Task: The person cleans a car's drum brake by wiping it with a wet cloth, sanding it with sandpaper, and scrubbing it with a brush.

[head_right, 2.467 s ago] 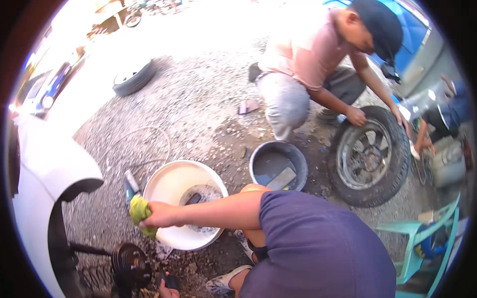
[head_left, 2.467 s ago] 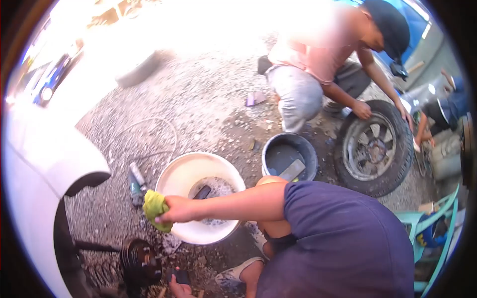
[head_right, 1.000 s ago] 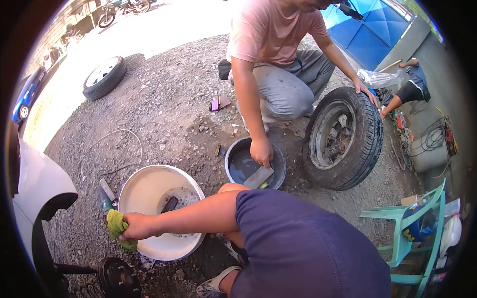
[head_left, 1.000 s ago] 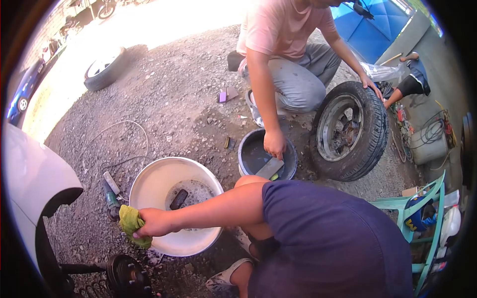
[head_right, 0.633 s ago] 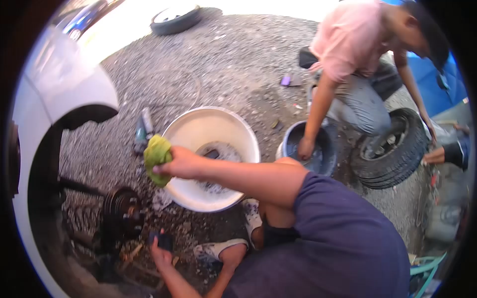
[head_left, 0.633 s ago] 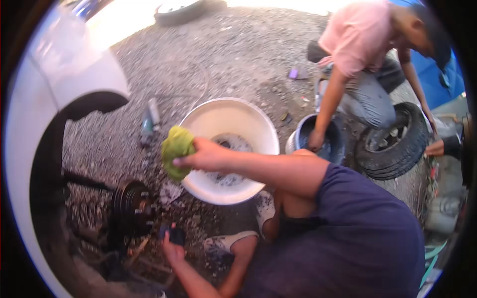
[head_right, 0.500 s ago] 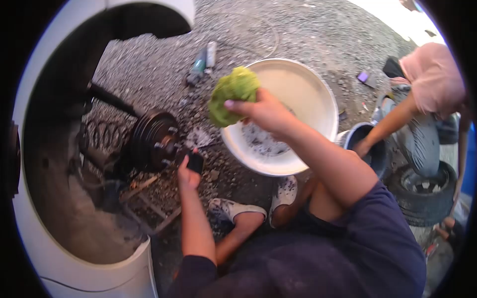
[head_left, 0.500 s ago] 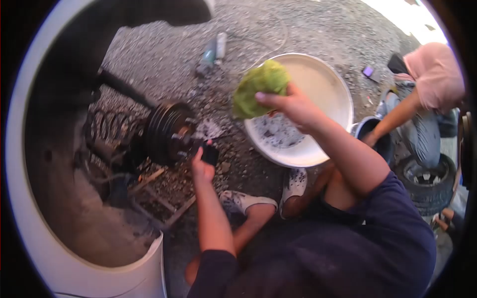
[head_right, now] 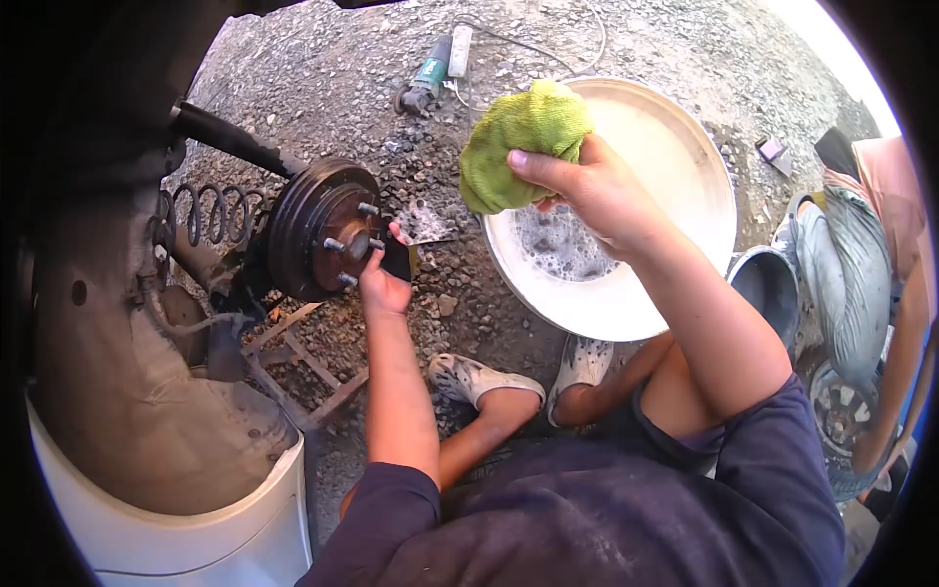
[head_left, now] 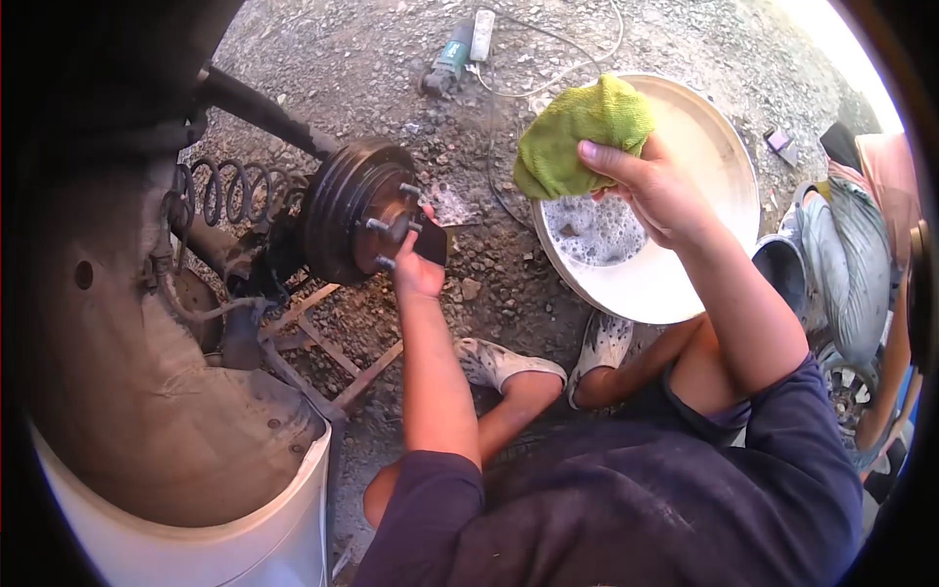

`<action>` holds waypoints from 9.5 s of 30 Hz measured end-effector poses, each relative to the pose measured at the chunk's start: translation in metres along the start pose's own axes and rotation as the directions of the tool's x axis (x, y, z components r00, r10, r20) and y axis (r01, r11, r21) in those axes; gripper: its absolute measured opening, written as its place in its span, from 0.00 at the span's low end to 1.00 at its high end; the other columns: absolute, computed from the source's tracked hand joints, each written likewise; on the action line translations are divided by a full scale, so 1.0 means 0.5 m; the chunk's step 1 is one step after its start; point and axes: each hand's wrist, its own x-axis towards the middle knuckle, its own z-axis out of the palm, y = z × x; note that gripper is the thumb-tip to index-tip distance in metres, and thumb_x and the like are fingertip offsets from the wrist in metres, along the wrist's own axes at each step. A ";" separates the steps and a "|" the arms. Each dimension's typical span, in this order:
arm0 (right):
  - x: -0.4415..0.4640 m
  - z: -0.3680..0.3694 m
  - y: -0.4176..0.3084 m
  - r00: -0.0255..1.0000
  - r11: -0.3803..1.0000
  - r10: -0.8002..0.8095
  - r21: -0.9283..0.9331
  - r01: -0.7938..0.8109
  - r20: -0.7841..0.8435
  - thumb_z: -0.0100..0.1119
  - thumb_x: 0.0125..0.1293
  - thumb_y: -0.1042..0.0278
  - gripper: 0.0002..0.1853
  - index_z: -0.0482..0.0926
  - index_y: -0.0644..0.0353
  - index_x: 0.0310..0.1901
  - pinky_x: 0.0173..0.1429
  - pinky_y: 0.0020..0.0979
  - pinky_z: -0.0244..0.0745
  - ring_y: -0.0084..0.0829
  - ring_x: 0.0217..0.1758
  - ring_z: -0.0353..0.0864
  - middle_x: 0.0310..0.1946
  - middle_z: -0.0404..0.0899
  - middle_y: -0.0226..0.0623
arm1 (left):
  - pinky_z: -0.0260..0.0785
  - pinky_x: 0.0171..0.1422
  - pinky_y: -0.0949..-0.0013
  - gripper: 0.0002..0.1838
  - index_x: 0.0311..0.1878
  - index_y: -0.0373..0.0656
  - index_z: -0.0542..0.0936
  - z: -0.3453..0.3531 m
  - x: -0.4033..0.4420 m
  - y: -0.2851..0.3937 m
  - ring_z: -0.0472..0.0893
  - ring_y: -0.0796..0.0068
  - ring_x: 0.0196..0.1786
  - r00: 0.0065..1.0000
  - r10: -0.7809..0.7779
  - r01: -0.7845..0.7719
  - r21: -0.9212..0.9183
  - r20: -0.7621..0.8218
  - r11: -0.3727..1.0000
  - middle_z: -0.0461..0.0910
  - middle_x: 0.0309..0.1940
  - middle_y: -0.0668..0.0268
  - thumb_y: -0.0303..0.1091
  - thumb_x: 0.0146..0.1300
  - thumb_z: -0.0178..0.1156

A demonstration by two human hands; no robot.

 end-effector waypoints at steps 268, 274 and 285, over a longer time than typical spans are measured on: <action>0.126 0.490 0.105 0.284 0.109 -0.900 -0.460 0.881 0.330 0.77 0.68 0.60 0.10 0.86 0.53 0.41 0.85 0.67 0.62 0.45 0.68 0.82 0.57 0.83 0.37 | 0.61 0.82 0.37 0.41 0.77 0.42 0.72 0.285 -0.179 0.198 0.71 0.44 0.84 0.317 0.405 -0.223 0.483 0.858 -0.847 0.79 0.72 0.53 0.57 0.70 0.71; 0.172 0.496 0.108 0.604 0.607 -0.775 -0.488 0.627 -0.186 0.77 0.69 0.61 0.10 0.88 0.58 0.42 0.65 0.50 0.78 0.51 0.59 0.80 0.51 0.84 0.42 | 0.56 0.86 0.38 0.56 0.81 0.42 0.69 0.291 -0.213 0.199 0.69 0.41 0.85 0.412 0.365 -0.209 0.476 0.835 -0.854 0.73 0.78 0.40 0.70 0.61 0.77; 0.175 0.501 0.131 0.553 0.523 -0.828 -0.480 0.704 -0.092 0.74 0.73 0.56 0.12 0.88 0.57 0.41 0.79 0.56 0.69 0.47 0.71 0.79 0.60 0.89 0.36 | 0.59 0.83 0.34 0.57 0.78 0.40 0.71 0.297 -0.210 0.196 0.69 0.43 0.84 0.403 0.374 -0.210 0.482 0.836 -0.851 0.78 0.74 0.49 0.70 0.56 0.80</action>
